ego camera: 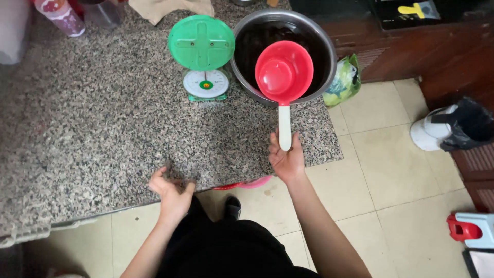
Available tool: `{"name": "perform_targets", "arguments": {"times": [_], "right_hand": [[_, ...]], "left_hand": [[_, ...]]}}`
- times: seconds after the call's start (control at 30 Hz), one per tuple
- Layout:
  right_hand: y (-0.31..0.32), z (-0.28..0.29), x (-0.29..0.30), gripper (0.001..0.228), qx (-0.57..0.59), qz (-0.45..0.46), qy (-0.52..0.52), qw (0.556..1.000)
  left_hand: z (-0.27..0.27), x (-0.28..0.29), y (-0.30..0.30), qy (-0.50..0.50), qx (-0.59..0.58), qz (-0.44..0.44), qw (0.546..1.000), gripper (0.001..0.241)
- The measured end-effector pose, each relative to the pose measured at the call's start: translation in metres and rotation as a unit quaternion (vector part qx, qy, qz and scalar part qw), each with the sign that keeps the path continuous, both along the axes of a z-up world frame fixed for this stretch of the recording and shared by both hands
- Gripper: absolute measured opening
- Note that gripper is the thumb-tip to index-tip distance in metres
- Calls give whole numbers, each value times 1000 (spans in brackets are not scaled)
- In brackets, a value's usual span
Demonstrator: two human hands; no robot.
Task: Preparing multiple cups of tea by measuring and pouring liquid from a bowl into plastic cups using a ladle and a scale.
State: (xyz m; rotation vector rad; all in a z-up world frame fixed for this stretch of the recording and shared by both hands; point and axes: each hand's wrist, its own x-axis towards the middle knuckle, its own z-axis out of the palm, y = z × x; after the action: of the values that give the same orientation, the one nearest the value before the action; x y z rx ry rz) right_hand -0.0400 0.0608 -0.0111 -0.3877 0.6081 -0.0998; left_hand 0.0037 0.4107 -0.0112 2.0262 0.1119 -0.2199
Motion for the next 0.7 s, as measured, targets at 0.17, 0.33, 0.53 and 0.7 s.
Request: {"name": "perform_targets", "arguments": {"times": [0.17, 0.33, 0.53, 0.7], "right_hand": [[9, -25, -10, 69, 64, -18, 45, 997], [30, -59, -12, 68, 97, -8, 109, 989], [69, -169, 17, 45, 157, 131, 45, 978], [144, -158, 87, 33, 97, 299, 69, 947]], "left_hand": [[-15, -4, 7, -2, 0, 24, 1000, 90], [-16, 5, 16, -17, 8, 62, 998, 91], [-83, 34, 60, -149, 110, 85, 979, 94], [-81, 85, 113, -70, 38, 176, 981, 86]]}}
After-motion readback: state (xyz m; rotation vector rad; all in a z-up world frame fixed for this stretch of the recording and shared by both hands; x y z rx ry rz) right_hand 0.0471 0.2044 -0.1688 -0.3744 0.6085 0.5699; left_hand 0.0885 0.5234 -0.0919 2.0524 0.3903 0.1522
